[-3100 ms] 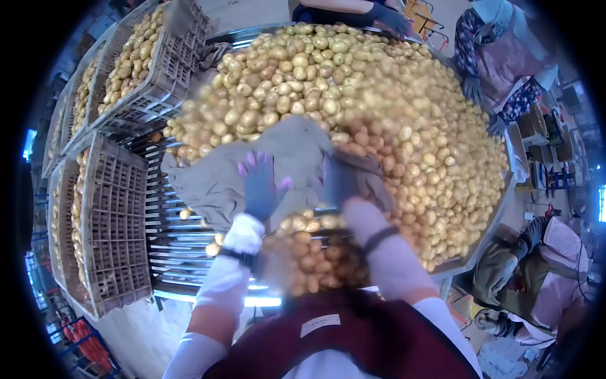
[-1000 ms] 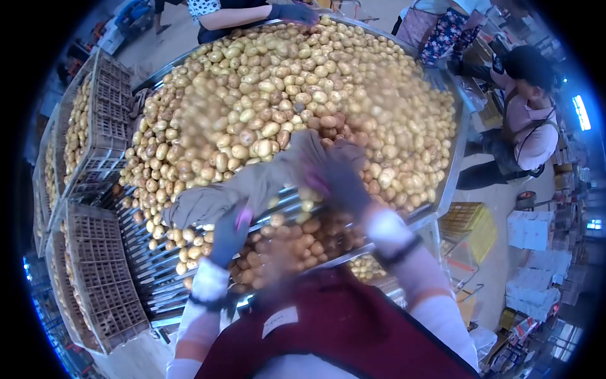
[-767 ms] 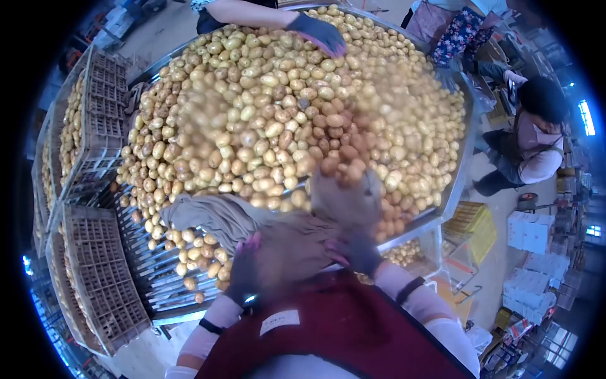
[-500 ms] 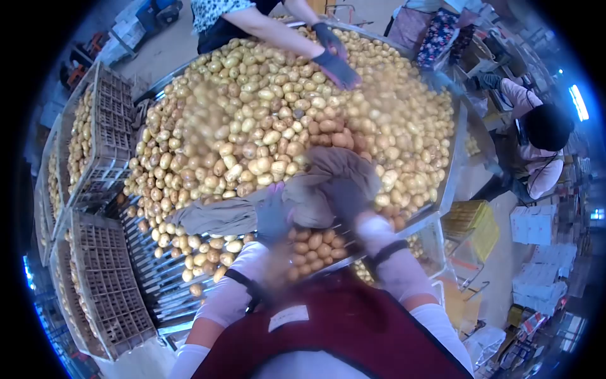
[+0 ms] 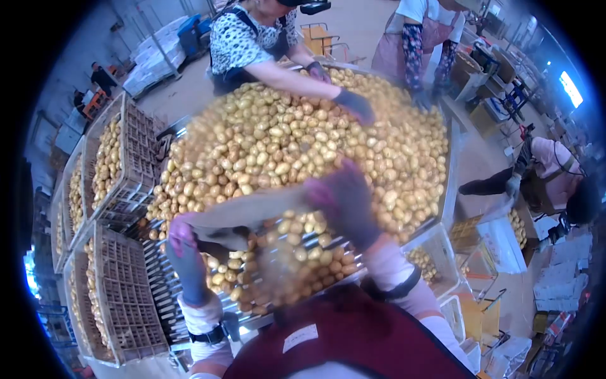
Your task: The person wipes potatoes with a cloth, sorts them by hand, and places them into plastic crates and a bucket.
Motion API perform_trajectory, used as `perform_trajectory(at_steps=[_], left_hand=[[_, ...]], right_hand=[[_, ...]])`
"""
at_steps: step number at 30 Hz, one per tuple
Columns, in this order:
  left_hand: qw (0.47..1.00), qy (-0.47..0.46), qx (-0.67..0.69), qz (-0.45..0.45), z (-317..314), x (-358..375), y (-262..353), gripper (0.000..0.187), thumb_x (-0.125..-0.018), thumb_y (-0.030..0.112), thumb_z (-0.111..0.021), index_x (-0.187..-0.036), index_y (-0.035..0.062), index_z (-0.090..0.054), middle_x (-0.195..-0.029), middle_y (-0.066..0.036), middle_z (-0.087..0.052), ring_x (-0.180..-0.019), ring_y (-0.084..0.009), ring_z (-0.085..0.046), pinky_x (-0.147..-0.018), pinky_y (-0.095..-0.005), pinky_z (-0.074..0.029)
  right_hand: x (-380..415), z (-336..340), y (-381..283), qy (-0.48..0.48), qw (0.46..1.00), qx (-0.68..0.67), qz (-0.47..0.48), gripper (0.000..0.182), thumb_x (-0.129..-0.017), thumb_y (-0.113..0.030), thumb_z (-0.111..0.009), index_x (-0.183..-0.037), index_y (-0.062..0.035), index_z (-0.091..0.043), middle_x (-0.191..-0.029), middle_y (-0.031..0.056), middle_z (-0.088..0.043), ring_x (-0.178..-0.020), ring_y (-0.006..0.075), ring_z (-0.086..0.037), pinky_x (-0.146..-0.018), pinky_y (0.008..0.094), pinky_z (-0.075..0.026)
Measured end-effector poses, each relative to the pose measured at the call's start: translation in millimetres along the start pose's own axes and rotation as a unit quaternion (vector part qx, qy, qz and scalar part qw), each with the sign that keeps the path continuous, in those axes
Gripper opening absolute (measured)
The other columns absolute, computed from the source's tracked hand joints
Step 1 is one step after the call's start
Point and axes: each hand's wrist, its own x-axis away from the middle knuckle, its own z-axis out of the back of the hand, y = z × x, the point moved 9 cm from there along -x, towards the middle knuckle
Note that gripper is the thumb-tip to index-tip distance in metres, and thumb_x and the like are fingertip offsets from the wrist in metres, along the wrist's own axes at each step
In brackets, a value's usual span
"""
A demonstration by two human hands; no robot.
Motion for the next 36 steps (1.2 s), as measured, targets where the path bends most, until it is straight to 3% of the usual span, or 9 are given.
perform_trajectory(at_steps=[1, 3, 7, 16, 18, 22, 29, 33, 36], left_hand=[[0.982, 0.019, -0.174, -0.066, -2, -18, 55, 0.034, -0.106, 0.030, -0.049, -0.117, 0.0007, -0.061, -0.101, -0.007, -0.065, -0.093, -0.0153, -0.061, -0.085, -0.0278, -0.047], [0.989, 0.004, -0.091, 0.116, 2, -21, 49, 0.037, -0.105, 0.033, -0.051, -0.118, 0.0010, -0.062, -0.100, -0.007, -0.065, -0.095, -0.0151, -0.061, -0.086, -0.0296, -0.047], [0.995, 0.044, -0.076, -0.047, -2, -28, 99, 0.037, -0.103, 0.031, -0.051, -0.105, -0.0029, -0.068, -0.094, -0.005, -0.067, -0.084, -0.0145, -0.063, -0.075, -0.0263, -0.048], [0.954, 0.092, -0.268, -0.098, 6, -33, 162, 0.038, -0.103, 0.027, -0.043, -0.107, -0.0030, -0.065, -0.101, -0.012, -0.067, -0.097, -0.0225, -0.064, -0.090, -0.0349, -0.050], [0.981, 0.190, 0.041, -0.006, 51, -27, 119, 0.029, -0.099, 0.022, -0.047, -0.108, -0.0013, -0.063, -0.094, -0.010, -0.063, -0.093, -0.0214, -0.062, -0.089, -0.0342, -0.050], [0.961, 0.169, -0.140, -0.166, 160, -27, 145, 0.031, -0.096, 0.016, -0.048, -0.120, 0.0004, -0.058, -0.108, -0.010, -0.064, -0.097, -0.0190, -0.064, -0.087, -0.0353, -0.053], [0.831, 0.174, -0.522, 0.086, 244, 13, 55, 0.034, -0.098, 0.016, -0.053, -0.128, 0.0009, -0.054, -0.116, -0.010, -0.061, -0.106, -0.0212, -0.060, -0.093, -0.0349, -0.050], [0.804, 0.036, -0.591, 0.056, 159, 29, -12, 0.036, -0.100, 0.016, -0.055, -0.133, 0.0011, -0.052, -0.120, -0.010, -0.060, -0.111, -0.0224, -0.058, -0.096, -0.0347, -0.048], [0.921, -0.090, -0.371, 0.073, 9, 58, -59, 0.039, -0.101, 0.016, -0.057, -0.136, 0.0013, -0.050, -0.123, -0.010, -0.059, -0.115, -0.0233, -0.056, -0.098, -0.0345, -0.046]], right_hand=[[-3, -5, 4, -0.009, 1.000, -0.004, 0.015, 0.013, -0.094, -0.025, -0.061, -0.098, -0.0150, -0.069, -0.094, 0.0044, -0.065, -0.090, 0.0262, -0.061, -0.101, 0.0457, -0.041], [-15, -11, 12, -0.059, 0.997, -0.043, -0.011, 0.009, -0.091, -0.019, -0.062, -0.093, -0.0140, -0.069, -0.092, 0.0040, -0.067, -0.094, 0.0245, -0.062, -0.103, 0.0459, -0.040], [-40, 1, 0, 0.030, 0.996, -0.084, 0.002, 0.011, -0.089, -0.012, -0.060, -0.095, -0.0100, -0.069, -0.097, 0.0069, -0.069, -0.100, 0.0273, -0.064, -0.103, 0.0475, -0.040], [-40, 4, -1, 0.116, 0.937, -0.327, -0.041, 0.012, -0.089, -0.011, -0.065, -0.099, -0.0070, -0.069, -0.095, 0.0094, -0.067, -0.094, 0.0296, -0.062, -0.087, 0.0442, -0.049], [-35, -8, -22, 0.117, 0.949, -0.293, 0.010, 0.016, -0.089, -0.016, -0.069, -0.102, -0.0078, -0.070, -0.096, 0.0089, -0.067, -0.093, 0.0284, -0.062, -0.084, 0.0421, -0.050], [6, -40, -47, -0.047, 0.964, -0.263, -0.006, 0.028, -0.088, -0.026, -0.072, -0.111, -0.0100, -0.069, -0.101, 0.0083, -0.069, -0.095, 0.0276, -0.061, -0.084, 0.0412, -0.049], [186, -109, 42, -0.147, 0.963, -0.196, -0.110, 0.016, -0.096, -0.017, -0.058, -0.106, -0.0093, -0.068, -0.106, 0.0104, -0.067, -0.096, 0.0302, -0.062, -0.085, 0.0400, -0.050], [183, -85, 153, -0.015, 0.913, -0.138, -0.383, 0.031, -0.092, -0.018, -0.063, -0.121, -0.0078, -0.064, -0.119, 0.0137, -0.064, -0.107, 0.0314, -0.063, -0.091, 0.0391, -0.052], [133, -88, 221, 0.017, 0.929, -0.080, -0.361, 0.035, -0.091, -0.021, -0.065, -0.123, -0.0073, -0.064, -0.121, 0.0147, -0.063, -0.110, 0.0299, -0.063, -0.094, 0.0374, -0.051]])
